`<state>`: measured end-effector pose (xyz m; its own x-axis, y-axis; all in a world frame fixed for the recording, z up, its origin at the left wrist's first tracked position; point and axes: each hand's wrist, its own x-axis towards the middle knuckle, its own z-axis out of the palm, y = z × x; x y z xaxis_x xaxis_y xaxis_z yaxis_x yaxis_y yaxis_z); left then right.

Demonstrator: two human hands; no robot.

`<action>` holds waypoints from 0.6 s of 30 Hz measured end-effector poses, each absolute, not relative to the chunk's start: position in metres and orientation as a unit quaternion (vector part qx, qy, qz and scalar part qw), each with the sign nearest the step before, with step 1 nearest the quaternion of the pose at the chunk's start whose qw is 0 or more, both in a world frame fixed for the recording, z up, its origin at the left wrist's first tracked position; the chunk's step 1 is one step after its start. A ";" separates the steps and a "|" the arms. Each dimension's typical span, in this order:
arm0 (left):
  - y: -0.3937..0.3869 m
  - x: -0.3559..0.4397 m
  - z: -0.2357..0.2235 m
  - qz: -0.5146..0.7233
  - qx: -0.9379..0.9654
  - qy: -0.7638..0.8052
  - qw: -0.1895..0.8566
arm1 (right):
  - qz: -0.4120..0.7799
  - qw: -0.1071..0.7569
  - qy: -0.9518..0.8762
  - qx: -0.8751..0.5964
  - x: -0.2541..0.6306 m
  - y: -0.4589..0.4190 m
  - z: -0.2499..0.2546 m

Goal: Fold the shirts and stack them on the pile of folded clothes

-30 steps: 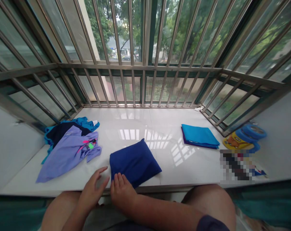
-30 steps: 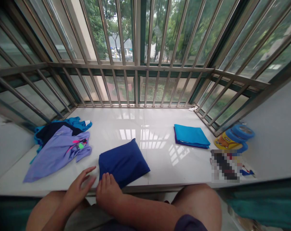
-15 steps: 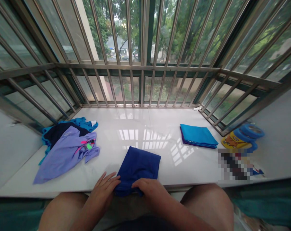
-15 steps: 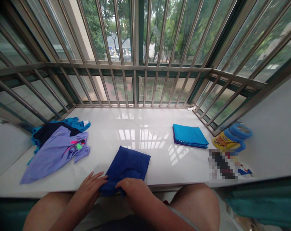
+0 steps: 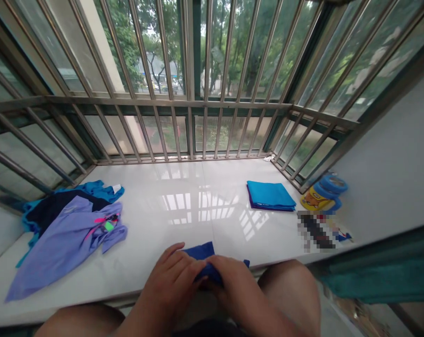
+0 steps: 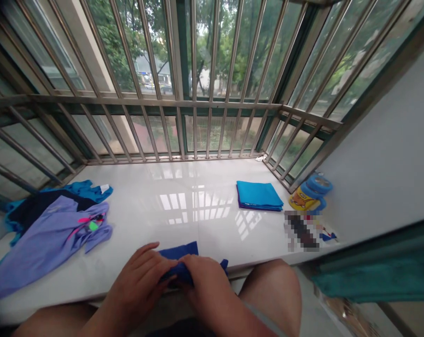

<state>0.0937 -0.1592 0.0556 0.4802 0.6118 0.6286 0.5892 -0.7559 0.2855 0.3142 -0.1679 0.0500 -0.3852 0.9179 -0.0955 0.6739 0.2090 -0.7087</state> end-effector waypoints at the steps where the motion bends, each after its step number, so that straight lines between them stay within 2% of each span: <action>1: -0.155 0.090 0.057 0.387 0.845 0.368 0.024 | 0.360 0.188 -0.749 -0.524 0.320 -0.161 0.058; 5: -0.132 0.063 0.024 0.407 0.743 0.527 0.075 | 0.342 0.236 -0.726 -0.548 0.363 -0.123 0.088; 9: -0.113 0.034 -0.067 0.323 0.736 0.591 0.066 | 0.270 0.256 -0.696 -0.614 0.423 -0.079 0.103; 13: -0.119 0.017 -0.148 0.244 0.775 0.583 -0.008 | 0.165 0.237 -0.657 -0.697 0.477 -0.036 0.115; 18: -0.128 0.015 -0.169 0.190 0.777 0.599 -0.035 | 0.097 0.248 -0.600 -0.755 0.528 0.025 0.124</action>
